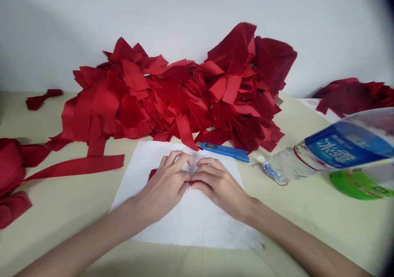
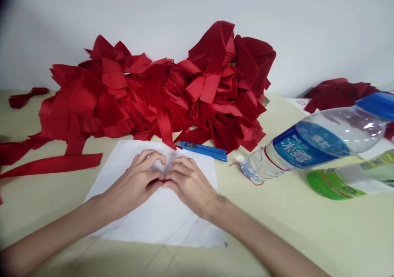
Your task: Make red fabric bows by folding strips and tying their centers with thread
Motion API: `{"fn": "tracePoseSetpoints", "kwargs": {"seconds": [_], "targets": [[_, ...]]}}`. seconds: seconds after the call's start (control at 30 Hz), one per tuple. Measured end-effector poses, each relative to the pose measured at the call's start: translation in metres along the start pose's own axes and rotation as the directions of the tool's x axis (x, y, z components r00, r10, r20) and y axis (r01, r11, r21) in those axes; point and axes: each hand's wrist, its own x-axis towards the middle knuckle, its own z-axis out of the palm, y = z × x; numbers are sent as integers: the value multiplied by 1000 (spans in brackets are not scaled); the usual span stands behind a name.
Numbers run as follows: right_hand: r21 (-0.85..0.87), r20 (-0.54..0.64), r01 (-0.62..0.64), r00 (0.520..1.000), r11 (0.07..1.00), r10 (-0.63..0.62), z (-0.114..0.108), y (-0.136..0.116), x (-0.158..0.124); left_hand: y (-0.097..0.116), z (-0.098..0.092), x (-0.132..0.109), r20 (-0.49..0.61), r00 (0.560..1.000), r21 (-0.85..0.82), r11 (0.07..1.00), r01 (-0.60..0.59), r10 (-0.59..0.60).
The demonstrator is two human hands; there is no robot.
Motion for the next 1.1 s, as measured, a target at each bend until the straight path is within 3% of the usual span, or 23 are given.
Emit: {"fn": "tracePoseSetpoints", "kwargs": {"seconds": [0.07, 0.17, 0.27, 0.37, 0.5, 0.93, 1.1], "targets": [[55, -75, -82, 993, 995, 86, -20, 7, 1, 1, 0, 1, 3, 1000, -5, 1000, 4, -4], [56, -220, -268, 936, 962, 274, -53, 18, -3, 2, 0, 3, 7, 1000, -23, 999, 26, -26], [62, -89, -357, 928, 932, 361, -69, 22, -13, 1, 0, 5, 6, 999, -47, 998, 39, -39], [53, 108, -361, 929, 931, 354, -64, 21, -22, 0, -1, 6, 14, 1000, -59, 998, 26, -25], [-13, 202, -330, 924, 944, 326, -49, 22, -27, -1, -3, 6, 27, 1000, -60, 998, 1, 0], [-48, 252, -311, 916, 949, 312, -50, 27, -26, -1, -3, 2, 98, 995, -10, 1000, 27, -26], [1, 117, -254, 961, 967, 252, -45, 11, -13, -2, -2, 0, 91, 996, -34, 999, 6, -3]]}}
